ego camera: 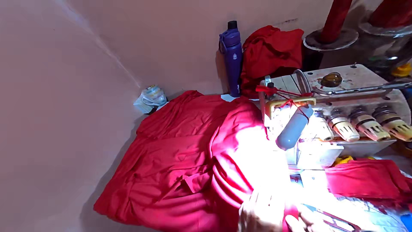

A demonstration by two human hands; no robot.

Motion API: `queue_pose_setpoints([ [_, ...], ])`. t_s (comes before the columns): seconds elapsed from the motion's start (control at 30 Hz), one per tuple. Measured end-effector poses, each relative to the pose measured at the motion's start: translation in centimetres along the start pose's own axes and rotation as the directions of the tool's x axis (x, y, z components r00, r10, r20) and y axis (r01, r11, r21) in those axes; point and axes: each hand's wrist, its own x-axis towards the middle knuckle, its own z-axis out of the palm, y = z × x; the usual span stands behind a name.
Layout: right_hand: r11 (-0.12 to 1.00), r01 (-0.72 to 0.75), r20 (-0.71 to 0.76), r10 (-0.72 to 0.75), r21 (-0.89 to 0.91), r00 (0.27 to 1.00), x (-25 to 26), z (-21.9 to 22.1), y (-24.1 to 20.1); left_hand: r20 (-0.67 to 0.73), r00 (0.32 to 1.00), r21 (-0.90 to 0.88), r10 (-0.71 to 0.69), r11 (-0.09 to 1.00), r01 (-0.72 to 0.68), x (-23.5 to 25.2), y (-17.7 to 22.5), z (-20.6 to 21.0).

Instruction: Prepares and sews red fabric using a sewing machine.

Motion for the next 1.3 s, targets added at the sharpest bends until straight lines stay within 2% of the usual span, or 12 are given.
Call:
queue_pose_setpoints([
  [0.13, 0.999, 0.052, -0.083, -0.053, -0.011, 0.995, 2.4, 1.1, -0.5, 0.005, 1.000, 0.069, 0.016, 0.998, -0.016, 1.9, 0.6, 0.8],
  [0.27, 0.995, 0.087, -0.134, -0.091, -0.040, 0.987, 3.1, 1.9, -0.9, -0.106, 0.994, 0.115, -0.036, 0.992, 0.049, 1.6, 0.4, 2.1],
  [0.5, 0.998, 0.054, -0.093, -0.057, -0.034, 0.994, 1.3, 1.0, -0.8, -0.143, 0.987, -0.056, -0.078, 0.996, 0.071, -3.2, -1.8, 1.5],
  [0.63, 0.999, 0.009, -0.048, -0.007, 0.041, 0.999, -0.1, 1.3, -0.9, -0.267, 0.962, -0.158, -0.062, 0.987, 0.020, -5.1, -2.4, 1.5],
  [0.8, 0.973, -0.041, -0.008, 0.043, 0.228, 0.999, -1.1, 1.6, -1.4, -0.400, 0.916, -0.188, 0.010, 0.978, -0.093, -5.5, -2.7, 1.7],
  [0.9, 0.954, -0.065, -0.006, 0.070, 0.294, 0.998, -1.5, 2.0, -2.1, -0.415, 0.910, -0.196, 0.015, 0.975, -0.106, -5.9, -2.5, 2.1],
  [1.17, 0.949, -0.073, -0.013, 0.081, 0.306, 0.997, -2.0, 2.4, -2.0, -0.390, 0.921, -0.180, 0.027, 0.978, -0.105, -7.2, -2.3, 2.8],
  [1.3, 0.954, -0.079, -0.010, 0.085, 0.288, 0.996, -2.1, 2.5, -2.2, -0.373, 0.928, -0.185, -0.013, 0.981, -0.061, -7.9, -1.8, 3.1],
])
